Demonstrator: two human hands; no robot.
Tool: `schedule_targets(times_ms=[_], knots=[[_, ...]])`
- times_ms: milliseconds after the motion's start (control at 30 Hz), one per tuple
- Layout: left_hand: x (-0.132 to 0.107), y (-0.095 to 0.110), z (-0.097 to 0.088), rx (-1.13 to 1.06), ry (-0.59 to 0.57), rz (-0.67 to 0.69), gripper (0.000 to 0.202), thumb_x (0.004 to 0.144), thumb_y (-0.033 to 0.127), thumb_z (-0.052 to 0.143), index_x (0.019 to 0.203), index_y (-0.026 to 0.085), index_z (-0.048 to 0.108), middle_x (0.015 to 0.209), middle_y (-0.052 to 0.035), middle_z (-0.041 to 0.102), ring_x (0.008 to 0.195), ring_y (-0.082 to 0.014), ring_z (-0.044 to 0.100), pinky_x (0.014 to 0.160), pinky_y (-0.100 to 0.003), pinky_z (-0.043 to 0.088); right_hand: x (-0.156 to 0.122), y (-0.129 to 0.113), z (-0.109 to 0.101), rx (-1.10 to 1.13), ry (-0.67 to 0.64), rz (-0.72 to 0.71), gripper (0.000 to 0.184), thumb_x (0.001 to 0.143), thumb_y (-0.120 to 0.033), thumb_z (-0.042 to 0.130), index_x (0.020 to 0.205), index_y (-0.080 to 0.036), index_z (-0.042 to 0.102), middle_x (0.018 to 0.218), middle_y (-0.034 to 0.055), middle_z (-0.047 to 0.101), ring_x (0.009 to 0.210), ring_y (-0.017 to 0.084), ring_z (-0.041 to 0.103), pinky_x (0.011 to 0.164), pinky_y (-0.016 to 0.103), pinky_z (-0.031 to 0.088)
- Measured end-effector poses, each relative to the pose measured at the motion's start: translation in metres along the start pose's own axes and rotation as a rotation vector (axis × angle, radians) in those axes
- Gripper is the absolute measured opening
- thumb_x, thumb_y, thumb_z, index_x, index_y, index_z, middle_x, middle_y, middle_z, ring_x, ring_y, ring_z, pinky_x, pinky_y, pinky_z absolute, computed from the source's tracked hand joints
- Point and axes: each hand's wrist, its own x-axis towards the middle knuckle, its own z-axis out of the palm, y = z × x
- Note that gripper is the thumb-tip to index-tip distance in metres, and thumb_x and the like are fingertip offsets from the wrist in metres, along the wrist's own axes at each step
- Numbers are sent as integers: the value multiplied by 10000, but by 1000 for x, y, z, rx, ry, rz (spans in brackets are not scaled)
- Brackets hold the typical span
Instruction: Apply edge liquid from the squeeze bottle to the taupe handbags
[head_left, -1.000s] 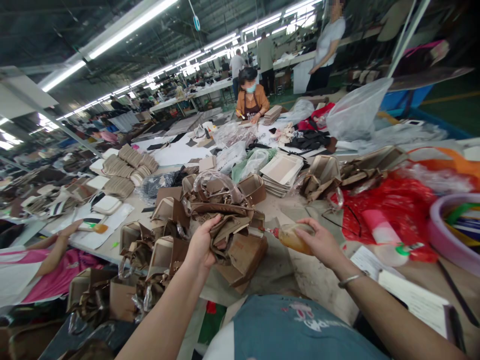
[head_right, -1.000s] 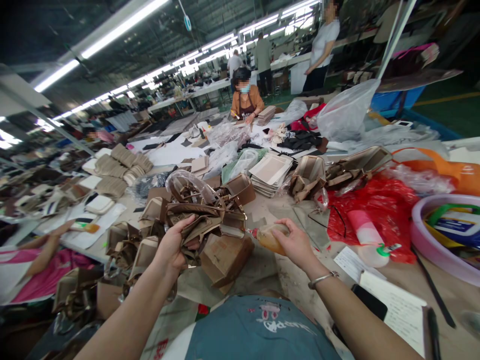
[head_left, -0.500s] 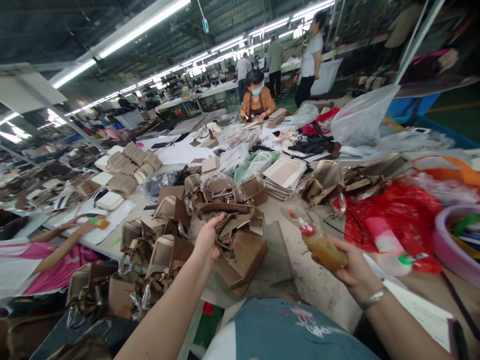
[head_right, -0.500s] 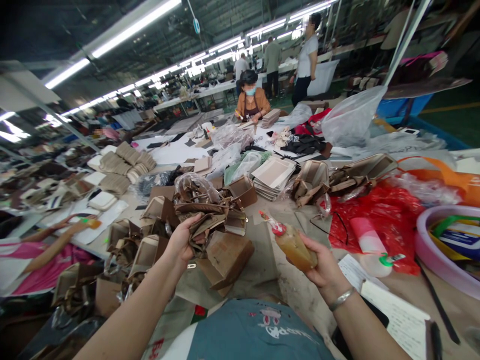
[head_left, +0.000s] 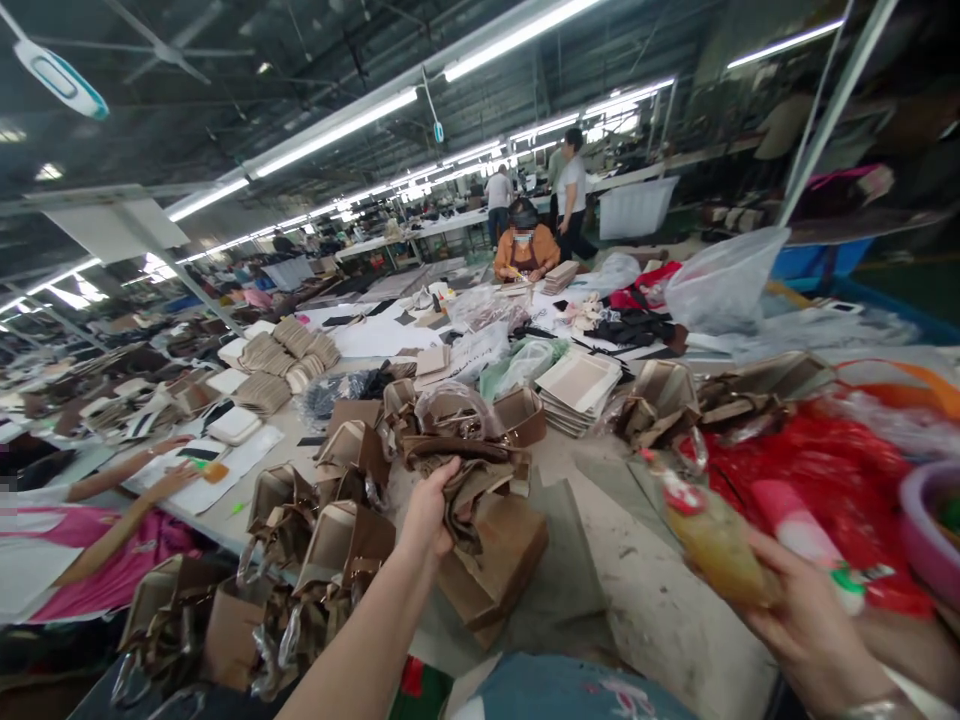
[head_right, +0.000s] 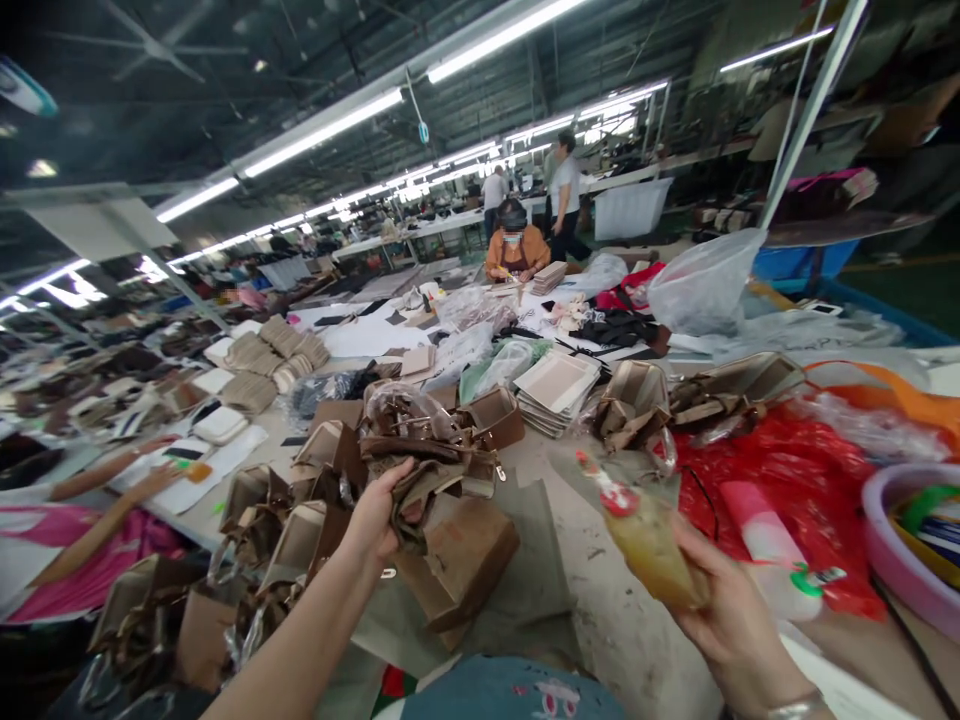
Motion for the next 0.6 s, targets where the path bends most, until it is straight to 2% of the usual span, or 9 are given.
schedule_targets(times_ms=[100,233,400,500,600], knots=[[-2,7,-4,-58,-48,-142,225,805,208,532,596,128,514,398,35,449,273,-42,317,280,-142,215,3,15,10,-7,7,96,349,634,-311,737,955,-255,610,939,8,690,734,178,669,560,226,534],[-4,9,-18,-72,-65,-287,210,842,194,476,656,115,534,441,23,467,282,-29,313,284,-123,197,8,38,16,-95,-59,146,308,682,-331,713,944,-230,587,874,6,667,722,164,647,564,227,510],[0,-2,-35,-59,-36,-360,192,839,182,469,668,116,528,482,8,497,297,-33,331,284,-122,212,26,64,17,-237,-106,157,321,680,-377,693,927,-228,552,837,1,646,696,162,625,576,252,494],[6,-10,-35,-37,20,-371,208,836,191,469,646,121,519,460,13,485,292,-38,328,281,-126,208,39,78,22,-393,-136,102,339,671,-397,672,923,-212,543,825,16,641,682,171,614,576,272,485],[10,-16,-29,-7,12,-369,255,844,214,453,613,121,512,413,18,447,283,-45,315,281,-135,206,52,90,27,-481,-156,62,355,670,-409,656,936,-203,544,847,32,645,712,187,610,609,296,483]])
